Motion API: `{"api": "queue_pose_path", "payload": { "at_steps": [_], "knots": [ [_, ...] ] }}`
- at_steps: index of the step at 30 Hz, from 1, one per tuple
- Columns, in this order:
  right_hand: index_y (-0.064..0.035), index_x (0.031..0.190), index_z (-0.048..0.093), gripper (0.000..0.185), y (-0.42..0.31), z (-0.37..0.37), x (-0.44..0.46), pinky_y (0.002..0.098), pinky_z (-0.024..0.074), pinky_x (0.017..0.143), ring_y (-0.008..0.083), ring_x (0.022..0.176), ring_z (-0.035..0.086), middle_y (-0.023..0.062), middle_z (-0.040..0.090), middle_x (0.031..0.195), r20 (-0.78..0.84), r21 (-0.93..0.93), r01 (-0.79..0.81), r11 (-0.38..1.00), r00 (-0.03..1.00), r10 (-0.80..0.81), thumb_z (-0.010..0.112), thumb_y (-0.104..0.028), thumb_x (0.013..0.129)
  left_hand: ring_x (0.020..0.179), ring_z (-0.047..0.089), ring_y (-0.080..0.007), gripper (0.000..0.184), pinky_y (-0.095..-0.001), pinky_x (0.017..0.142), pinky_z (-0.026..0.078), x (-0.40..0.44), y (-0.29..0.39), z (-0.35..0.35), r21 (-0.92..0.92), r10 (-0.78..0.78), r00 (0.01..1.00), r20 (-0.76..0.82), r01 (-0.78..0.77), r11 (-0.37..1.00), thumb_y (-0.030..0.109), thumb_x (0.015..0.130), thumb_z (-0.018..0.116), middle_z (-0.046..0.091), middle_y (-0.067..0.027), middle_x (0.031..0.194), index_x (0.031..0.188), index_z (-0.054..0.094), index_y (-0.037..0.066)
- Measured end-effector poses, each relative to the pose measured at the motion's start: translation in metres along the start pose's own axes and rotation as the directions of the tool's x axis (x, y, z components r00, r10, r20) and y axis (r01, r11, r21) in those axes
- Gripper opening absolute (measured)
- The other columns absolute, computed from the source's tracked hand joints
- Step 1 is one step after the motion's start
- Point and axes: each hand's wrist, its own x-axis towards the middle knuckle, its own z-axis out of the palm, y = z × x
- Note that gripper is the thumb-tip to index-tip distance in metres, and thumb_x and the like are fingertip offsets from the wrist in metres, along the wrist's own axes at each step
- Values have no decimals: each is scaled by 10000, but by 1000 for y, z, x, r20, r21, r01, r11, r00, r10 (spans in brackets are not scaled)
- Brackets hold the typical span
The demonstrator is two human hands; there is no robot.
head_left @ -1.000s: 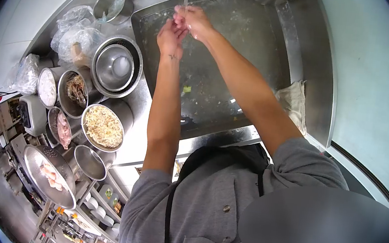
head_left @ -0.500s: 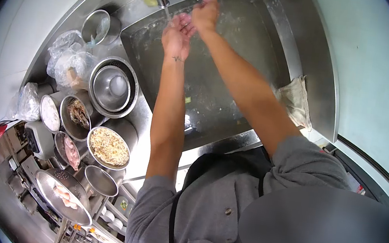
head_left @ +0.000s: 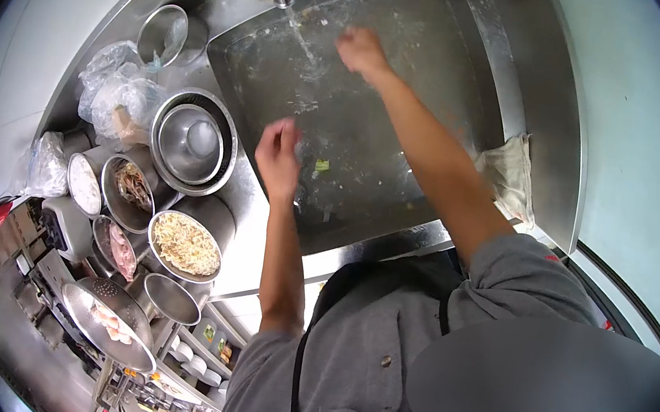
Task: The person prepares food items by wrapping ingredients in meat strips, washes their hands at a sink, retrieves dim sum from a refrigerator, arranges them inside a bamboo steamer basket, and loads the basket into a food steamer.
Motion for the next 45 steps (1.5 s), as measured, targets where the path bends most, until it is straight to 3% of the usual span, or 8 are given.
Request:
{"api": "queue_pose_path", "payload": {
  "at_steps": [1, 3, 4, 6, 9, 20, 38, 45],
  "knots": [
    [20, 984, 652, 287, 30, 11, -1, 414, 521, 714, 293, 799, 664, 204, 681, 896, 57, -361, 28, 932, 998, -8, 598, -233, 861, 746, 559, -101, 186, -241, 704, 461, -18, -3, -11, 8, -2, 999, -44, 2, 1000, 151, 961, 585, 628, -46, 809, 959, 635, -28],
    [-14, 1112, 652, 380, 65, 31, -7, 430, 505, 818, 375, 929, 655, 228, 670, 1029, 219, -553, 19, 833, 968, 124, 596, -260, 828, 746, 561, -105, 186, -241, 705, 458, -56, 2, -31, 82, -24, 993, -116, 34, 996, 146, 963, 586, 632, -53, 810, 957, 637, -33],
    [-14, 1112, 652, 380, 78, 40, -8, 430, 505, 818, 375, 929, 655, 228, 670, 1029, 223, -548, 10, 837, 966, 134, 596, -260, 828, 747, 562, -106, 195, -242, 703, 459, -72, 1, -41, 130, -40, 990, -136, 58, 990, 152, 967, 581, 633, -58, 813, 960, 637, -34],
    [-55, 1127, 660, 374, 101, 57, 0, 432, 493, 855, 350, 1007, 642, 198, 658, 1124, 385, -664, -23, 748, 846, 368, 594, -296, 849, 748, 563, -107, 203, -244, 700, 459, -97, 1, -59, 186, -51, 987, -151, 79, 979, 158, 972, 576, 634, -64, 816, 963, 638, -35],
    [-54, 1127, 659, 371, 130, 73, 7, 430, 492, 856, 346, 1008, 641, 195, 658, 1125, 398, -744, -30, 668, 783, 478, 597, -290, 847, 767, 581, -117, 227, -257, 703, 469, -123, 15, -72, 324, -87, 977, -197, 148, 934, 167, 986, 558, 645, -81, 827, 981, 639, -45],
    [-51, 1128, 656, 362, 207, 115, -5, 423, 491, 860, 334, 1013, 636, 184, 655, 1128, 252, -804, -148, 576, 793, 555, 609, -268, 842, 816, 630, -170, 240, -298, 762, 525, -145, 34, -96, 465, -184, 945, -270, 296, 834, 128, 992, 525, 658, -121, 884, 1089, 602, -78],
    [-45, 1129, 651, 351, 214, 132, -1, 413, 490, 866, 313, 1020, 628, 166, 652, 1134, 294, -799, -84, 595, 809, 509, 629, -232, 833, 847, 668, -185, 250, -301, 759, 513, -135, 31, -87, 552, -291, 935, -203, 355, 755, 104, 968, 547, 694, -143, 917, 1157, 604, -51],
    [-43, 1130, 649, 348, 216, 135, -3, 409, 489, 869, 305, 1023, 625, 159, 650, 1136, 304, -802, -70, 593, 807, 507, 637, -218, 829, 850, 654, -167, 273, -282, 758, 500, -137, 24, -88, 535, -285, 945, -159, 325, 780, 142, 972, 564, 681, -109, 915, 1183, 594, -27]
  ]
}}
